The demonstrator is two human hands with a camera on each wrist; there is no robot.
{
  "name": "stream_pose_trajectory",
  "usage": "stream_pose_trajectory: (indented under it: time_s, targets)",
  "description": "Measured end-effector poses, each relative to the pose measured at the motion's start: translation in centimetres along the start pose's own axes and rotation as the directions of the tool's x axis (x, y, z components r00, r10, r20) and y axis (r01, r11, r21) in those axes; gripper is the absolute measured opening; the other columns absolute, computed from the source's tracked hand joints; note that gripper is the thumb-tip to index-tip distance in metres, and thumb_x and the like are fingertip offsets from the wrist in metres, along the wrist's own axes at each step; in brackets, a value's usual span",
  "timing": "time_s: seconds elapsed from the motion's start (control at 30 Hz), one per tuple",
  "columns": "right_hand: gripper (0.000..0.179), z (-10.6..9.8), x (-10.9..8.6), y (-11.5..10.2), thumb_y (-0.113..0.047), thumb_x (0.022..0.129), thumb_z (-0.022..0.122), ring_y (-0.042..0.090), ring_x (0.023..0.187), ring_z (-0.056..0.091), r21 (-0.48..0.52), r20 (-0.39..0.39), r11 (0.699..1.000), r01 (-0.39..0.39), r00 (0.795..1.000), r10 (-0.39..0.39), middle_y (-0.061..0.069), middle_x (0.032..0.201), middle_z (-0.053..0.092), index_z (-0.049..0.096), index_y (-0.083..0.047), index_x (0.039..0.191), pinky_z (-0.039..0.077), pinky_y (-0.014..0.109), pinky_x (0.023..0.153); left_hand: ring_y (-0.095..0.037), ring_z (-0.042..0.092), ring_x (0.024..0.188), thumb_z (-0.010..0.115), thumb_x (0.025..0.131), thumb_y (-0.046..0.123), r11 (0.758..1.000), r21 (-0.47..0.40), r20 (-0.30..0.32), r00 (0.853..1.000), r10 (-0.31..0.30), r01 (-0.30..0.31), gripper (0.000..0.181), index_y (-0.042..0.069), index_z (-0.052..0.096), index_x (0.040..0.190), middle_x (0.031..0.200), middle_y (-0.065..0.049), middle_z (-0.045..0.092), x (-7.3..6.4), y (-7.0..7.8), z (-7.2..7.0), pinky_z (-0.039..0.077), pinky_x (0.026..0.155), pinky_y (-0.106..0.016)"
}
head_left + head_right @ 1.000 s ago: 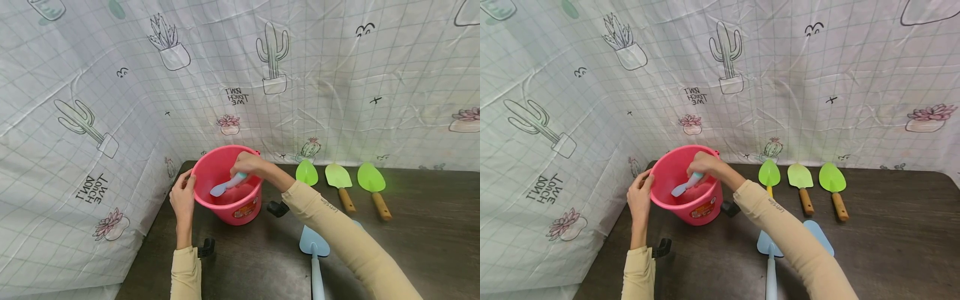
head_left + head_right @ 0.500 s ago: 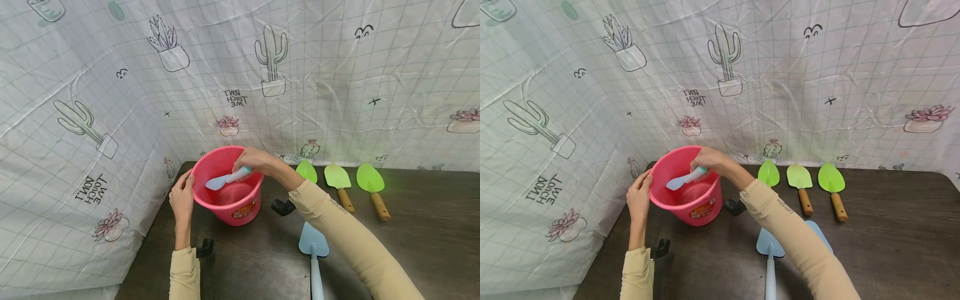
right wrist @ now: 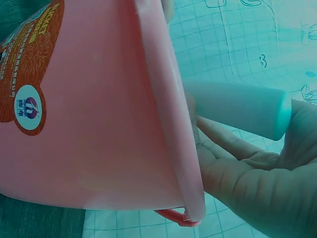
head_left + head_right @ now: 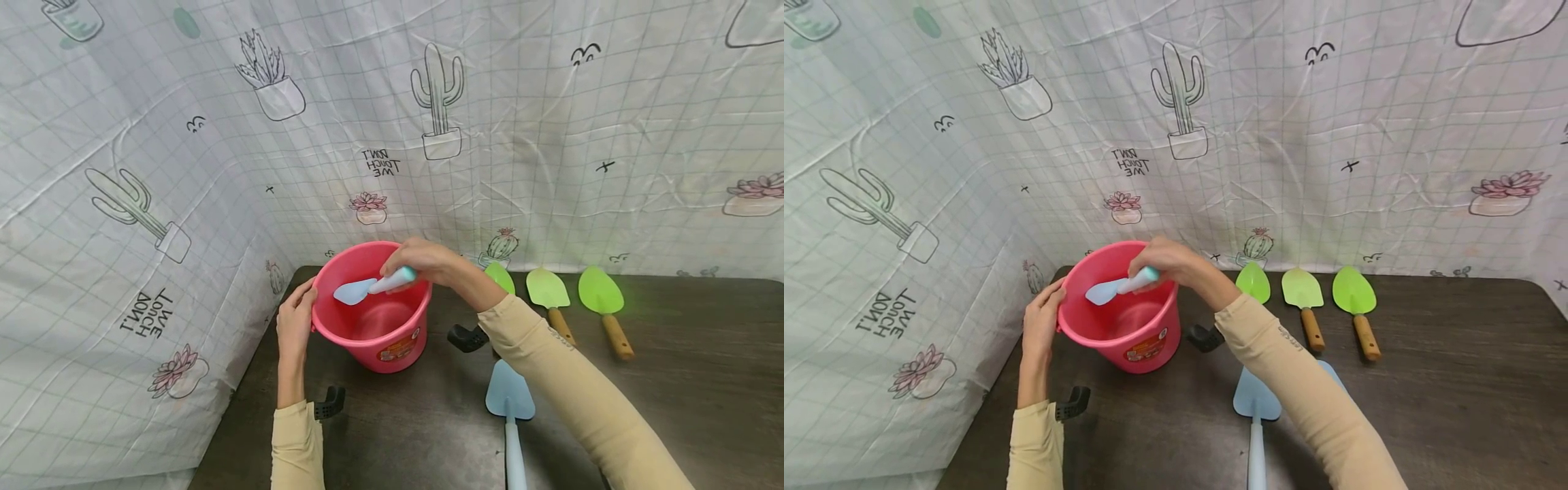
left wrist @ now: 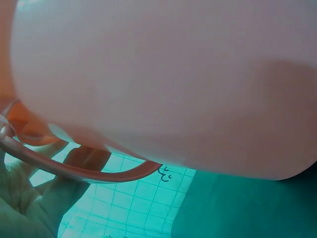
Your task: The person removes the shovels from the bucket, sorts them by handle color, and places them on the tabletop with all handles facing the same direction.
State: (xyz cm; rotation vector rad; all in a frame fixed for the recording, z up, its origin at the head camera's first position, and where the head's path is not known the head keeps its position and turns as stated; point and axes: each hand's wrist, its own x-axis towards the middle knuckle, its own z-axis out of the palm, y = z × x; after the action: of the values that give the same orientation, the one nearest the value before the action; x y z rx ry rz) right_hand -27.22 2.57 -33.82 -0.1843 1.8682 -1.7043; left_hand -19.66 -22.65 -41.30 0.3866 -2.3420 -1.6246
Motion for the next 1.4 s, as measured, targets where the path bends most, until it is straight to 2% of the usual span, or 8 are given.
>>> stream_pose_trajectory:
  time_s: [0.13,0.23,0.37,0.53,0.73,1.0,1.3,1.4]
  targets:
    - [0.035,-0.3,-0.2,0.2,-0.004,0.091,0.068,0.025,0.082,0.069,0.008,0.012,1.000,0.017,1.000,-0.017,0.014,0.096,0.069,0.068,0.015,0.120,0.059,0.042,0.083,-0.017,0.061,0.084,0.055,0.105,0.033,1.000,-0.016,0.004,1.000,-0.012,0.012,0.040,0.017,0.069,0.138,0.127,-0.012,0.071,0.1,0.0,0.0,0.046,0.067,-0.026]
    - [0.032,-0.4,-0.4,0.2,-0.004,0.092,0.066,0.026,0.082,0.069,0.045,0.023,0.999,0.025,0.999,-0.026,0.015,0.096,0.070,0.069,0.015,0.119,0.059,0.044,0.085,-0.017,0.061,0.082,0.055,0.104,0.032,1.000,-0.015,0.002,1.000,-0.007,0.007,0.040,0.016,0.069,0.138,0.124,-0.013,0.072,0.1,0.0,-0.1,0.046,0.066,-0.026]
    - [0.032,-0.6,-0.6,0.1,-0.004,0.093,0.065,0.028,0.082,0.071,0.101,0.022,0.994,0.029,0.999,-0.031,0.016,0.097,0.070,0.068,0.016,0.119,0.060,0.038,0.078,-0.019,0.061,0.082,0.054,0.105,0.032,1.000,-0.003,-0.006,1.000,0.006,-0.006,0.040,0.017,0.069,0.138,0.122,-0.013,0.072,0.0,0.0,0.0,0.047,0.066,-0.026]
    - [0.044,-0.8,-0.7,0.3,-0.005,0.093,0.066,0.025,0.084,0.070,0.094,0.016,0.995,0.024,1.000,-0.025,0.015,0.099,0.072,0.061,0.017,0.131,0.059,0.032,0.075,-0.021,0.062,0.086,0.053,0.105,0.034,0.998,0.050,-0.023,0.999,0.024,-0.023,0.040,0.018,0.069,0.138,0.122,-0.012,0.073,-0.1,-0.1,0.1,0.047,0.068,-0.028]
    - [0.046,-1.0,-0.9,0.4,-0.005,0.093,0.066,0.024,0.092,0.064,0.056,0.014,0.998,0.020,1.000,-0.021,0.016,0.114,0.069,0.061,0.013,0.134,0.057,0.029,0.075,-0.024,0.063,0.092,0.053,0.105,0.035,0.997,0.074,-0.036,0.999,0.028,-0.026,0.040,0.020,0.068,0.139,0.125,-0.011,0.072,-0.1,-0.3,0.2,0.047,0.071,-0.030]
    - [0.046,-1.3,-1.6,0.1,-0.004,0.093,0.066,0.025,0.099,0.062,0.083,0.013,0.996,0.028,0.999,-0.029,0.015,0.121,0.065,0.062,0.009,0.136,0.057,0.030,0.077,-0.028,0.067,0.108,0.053,0.105,0.034,0.996,0.078,-0.053,0.998,0.046,-0.041,0.040,0.019,0.069,0.139,0.129,-0.012,0.071,0.0,-0.4,0.3,0.048,0.082,-0.037]
    - [0.048,-2.0,-2.3,0.2,-0.006,0.094,0.065,0.026,0.102,0.062,0.093,0.043,0.994,0.053,0.997,-0.057,0.014,0.124,0.064,0.059,0.008,0.140,0.057,0.037,0.087,-0.032,0.067,0.108,0.053,0.106,0.033,0.994,0.089,-0.063,0.996,0.065,-0.059,0.040,0.017,0.069,0.138,0.127,-0.015,0.072,-0.1,-0.4,0.4,0.047,0.086,-0.042]
    - [0.050,-2.3,-2.5,0.3,-0.006,0.094,0.064,0.025,0.103,0.060,0.098,0.061,0.993,0.059,0.996,-0.065,0.013,0.124,0.063,0.057,0.009,0.142,0.056,0.036,0.087,-0.031,0.067,0.109,0.053,0.106,0.032,0.995,0.088,-0.062,0.996,0.062,-0.056,0.040,0.016,0.069,0.139,0.128,-0.014,0.071,-0.2,-0.4,0.4,0.048,0.085,-0.042]
